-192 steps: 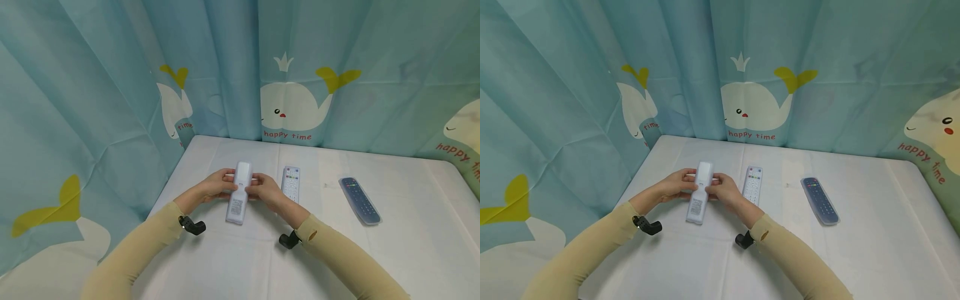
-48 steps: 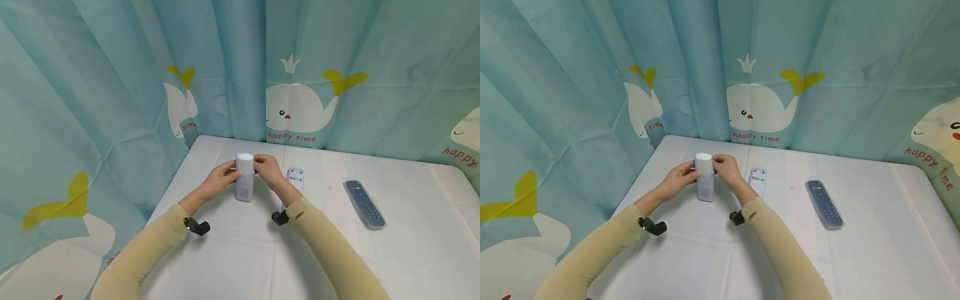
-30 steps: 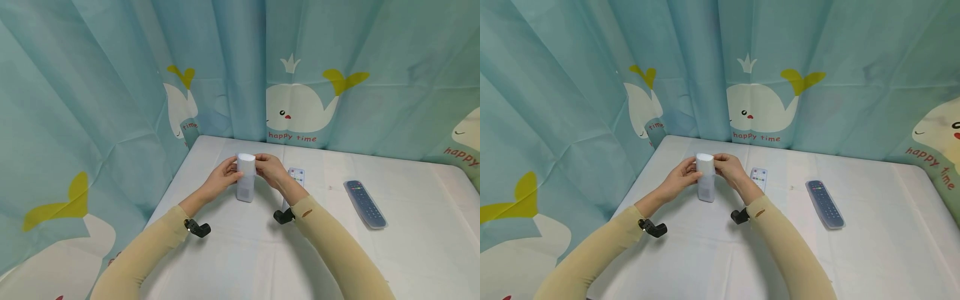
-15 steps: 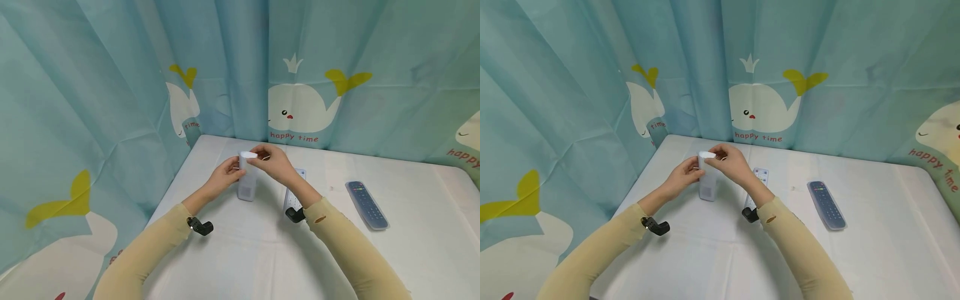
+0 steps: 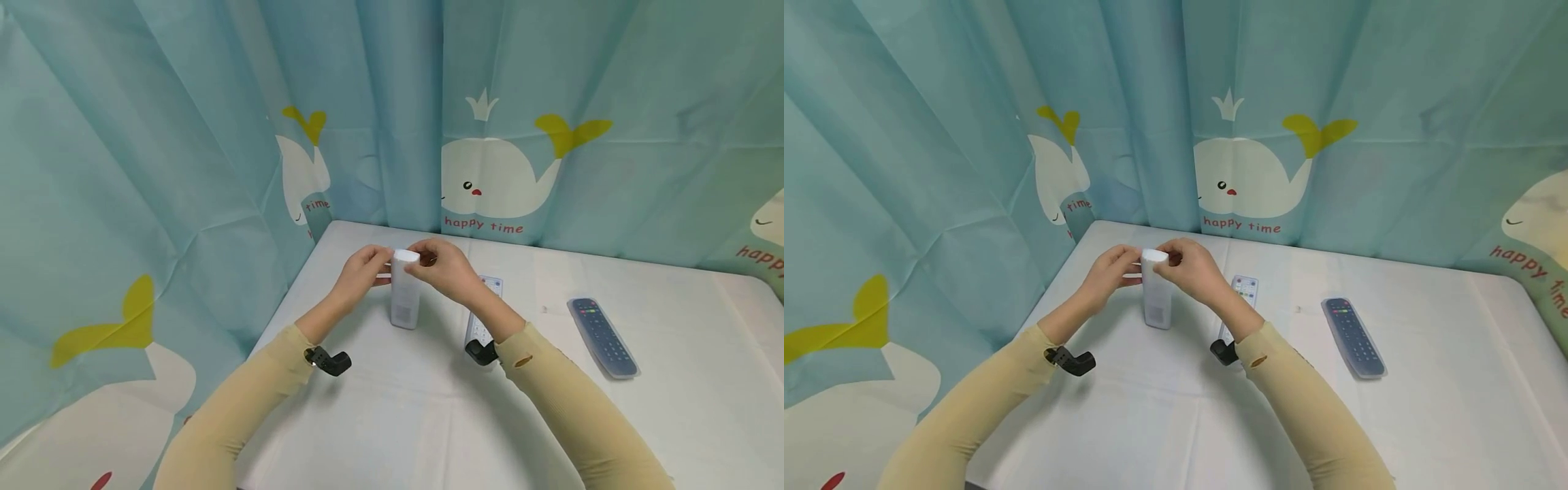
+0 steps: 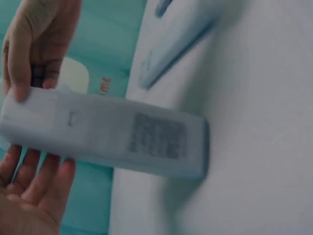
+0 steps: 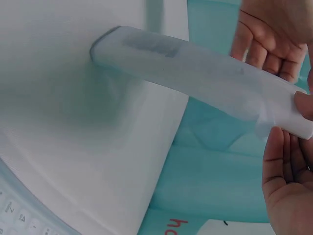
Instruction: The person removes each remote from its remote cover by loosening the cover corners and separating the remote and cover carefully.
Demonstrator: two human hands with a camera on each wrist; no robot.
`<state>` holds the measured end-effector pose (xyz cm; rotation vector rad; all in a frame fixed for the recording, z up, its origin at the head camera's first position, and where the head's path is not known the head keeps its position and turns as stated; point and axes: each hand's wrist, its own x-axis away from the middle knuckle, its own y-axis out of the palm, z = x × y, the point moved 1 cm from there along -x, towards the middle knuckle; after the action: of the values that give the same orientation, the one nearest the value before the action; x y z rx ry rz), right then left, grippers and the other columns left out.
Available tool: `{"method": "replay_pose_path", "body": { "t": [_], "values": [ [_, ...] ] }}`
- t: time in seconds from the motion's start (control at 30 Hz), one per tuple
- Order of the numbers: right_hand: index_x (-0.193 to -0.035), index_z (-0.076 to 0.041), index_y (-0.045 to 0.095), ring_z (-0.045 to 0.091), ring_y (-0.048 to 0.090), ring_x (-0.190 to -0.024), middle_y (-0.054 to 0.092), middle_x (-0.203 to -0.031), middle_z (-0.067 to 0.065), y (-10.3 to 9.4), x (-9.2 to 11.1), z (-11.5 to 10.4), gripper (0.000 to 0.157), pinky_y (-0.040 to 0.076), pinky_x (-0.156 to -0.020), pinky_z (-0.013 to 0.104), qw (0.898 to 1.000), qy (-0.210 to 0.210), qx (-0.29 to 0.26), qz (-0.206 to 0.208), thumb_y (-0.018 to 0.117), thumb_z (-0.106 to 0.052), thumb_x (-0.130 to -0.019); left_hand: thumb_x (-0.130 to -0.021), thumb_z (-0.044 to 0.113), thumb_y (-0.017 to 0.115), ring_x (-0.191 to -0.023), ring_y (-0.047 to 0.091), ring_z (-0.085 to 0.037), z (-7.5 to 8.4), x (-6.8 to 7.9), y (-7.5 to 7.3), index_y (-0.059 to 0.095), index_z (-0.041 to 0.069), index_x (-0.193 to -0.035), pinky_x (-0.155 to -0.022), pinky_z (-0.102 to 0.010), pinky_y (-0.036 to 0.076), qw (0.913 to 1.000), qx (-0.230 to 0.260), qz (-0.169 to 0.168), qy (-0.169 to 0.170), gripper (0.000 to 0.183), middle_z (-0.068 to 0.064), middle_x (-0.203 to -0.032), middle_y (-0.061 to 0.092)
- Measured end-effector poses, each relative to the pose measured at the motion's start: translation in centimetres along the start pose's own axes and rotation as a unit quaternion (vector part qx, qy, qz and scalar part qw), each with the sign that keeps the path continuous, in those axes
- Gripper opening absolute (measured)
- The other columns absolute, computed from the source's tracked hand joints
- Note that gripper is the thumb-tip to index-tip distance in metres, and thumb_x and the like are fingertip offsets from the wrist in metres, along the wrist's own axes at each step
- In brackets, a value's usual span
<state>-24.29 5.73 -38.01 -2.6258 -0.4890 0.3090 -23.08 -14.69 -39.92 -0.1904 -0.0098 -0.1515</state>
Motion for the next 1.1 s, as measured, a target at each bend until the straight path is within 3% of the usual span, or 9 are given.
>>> {"method": "replay_pose_path", "body": {
  "t": [0.17, 0.37, 0.67, 0.83, 1.0, 1.1],
  "values": [
    [-0.118, -0.005, 0.072, 0.023, 0.059, -0.094, 0.064, -0.105, 0.006, 0.0, 0.1, 0.0, 0.03, 0.054, -0.076, 0.037, 1.0, 0.0, 0.014, 0.002, 0.077, -0.022, -0.093, -0.106, 0.035, 0.059, -0.109, 0.066, -0.027, 1.0, -0.4, 0.3, 0.062, 0.006, -0.112, -0.087, -0.038, 0.059, 0.9991, 0.018, 0.023, -0.032, 0.029, -0.01, -0.117, 0.065],
    [-0.115, -0.007, 0.074, 0.022, 0.059, -0.09, 0.065, -0.102, 0.004, 0.1, 0.3, 0.0, 0.028, 0.053, -0.075, 0.036, 1.0, -0.007, 0.026, 0.007, 0.079, -0.024, -0.093, -0.107, 0.027, 0.057, -0.109, 0.066, -0.03, 1.8, -0.7, 0.2, 0.06, 0.007, -0.107, -0.089, -0.043, 0.058, 0.9959, 0.04, 0.023, -0.078, 0.021, -0.011, -0.118, 0.064],
    [-0.115, -0.006, 0.074, 0.021, 0.062, -0.09, 0.067, -0.103, 0.004, 0.1, 0.3, -0.1, 0.027, 0.055, -0.075, 0.036, 0.999, -0.026, 0.031, -0.008, 0.079, -0.021, -0.093, -0.106, 0.026, 0.059, -0.088, 0.067, -0.017, -0.3, -1.7, -0.1, 0.065, 0.003, -0.116, -0.081, -0.031, 0.059, 0.9861, 0.082, 0.029, -0.142, 0.026, -0.009, -0.105, 0.066],
    [-0.115, -0.006, 0.074, 0.021, 0.064, -0.091, 0.069, -0.105, 0.004, -0.1, 0.2, -0.1, 0.028, 0.055, -0.076, 0.036, 0.999, -0.015, 0.028, -0.008, 0.08, -0.02, -0.092, -0.107, 0.02, 0.056, -0.084, 0.064, -0.017, -2.0, -2.4, 0.1, 0.066, -0.002, -0.119, -0.082, -0.03, 0.058, 0.9849, 0.039, 0.022, -0.168, 0.027, -0.01, -0.101, 0.065],
    [-0.115, -0.005, 0.074, 0.021, 0.065, -0.093, 0.069, -0.106, 0.005, -0.3, 0.1, -0.1, 0.029, 0.055, -0.078, 0.036, 1.0, -0.008, 0.016, -0.012, 0.08, -0.02, -0.091, -0.108, 0.013, 0.05, -0.085, 0.063, -0.018, -3.5, -2.6, 0.2, 0.066, -0.003, -0.117, -0.087, -0.036, 0.057, 0.979, -0.018, -0.01, -0.203, 0.025, -0.011, -0.101, 0.065],
    [-0.116, -0.005, 0.073, 0.021, 0.065, -0.093, 0.069, -0.106, 0.006, -0.3, 0.1, -0.1, 0.029, 0.055, -0.078, 0.036, 1.0, -0.005, 0.013, -0.013, 0.08, -0.02, -0.091, -0.105, 0.007, 0.048, -0.078, 0.06, -0.017, -4.3, -2.7, 0.4, 0.067, -0.003, -0.118, -0.082, -0.035, 0.058, 0.976, -0.055, -0.031, -0.209, 0.025, -0.009, -0.093, 0.062]
  ]
}}
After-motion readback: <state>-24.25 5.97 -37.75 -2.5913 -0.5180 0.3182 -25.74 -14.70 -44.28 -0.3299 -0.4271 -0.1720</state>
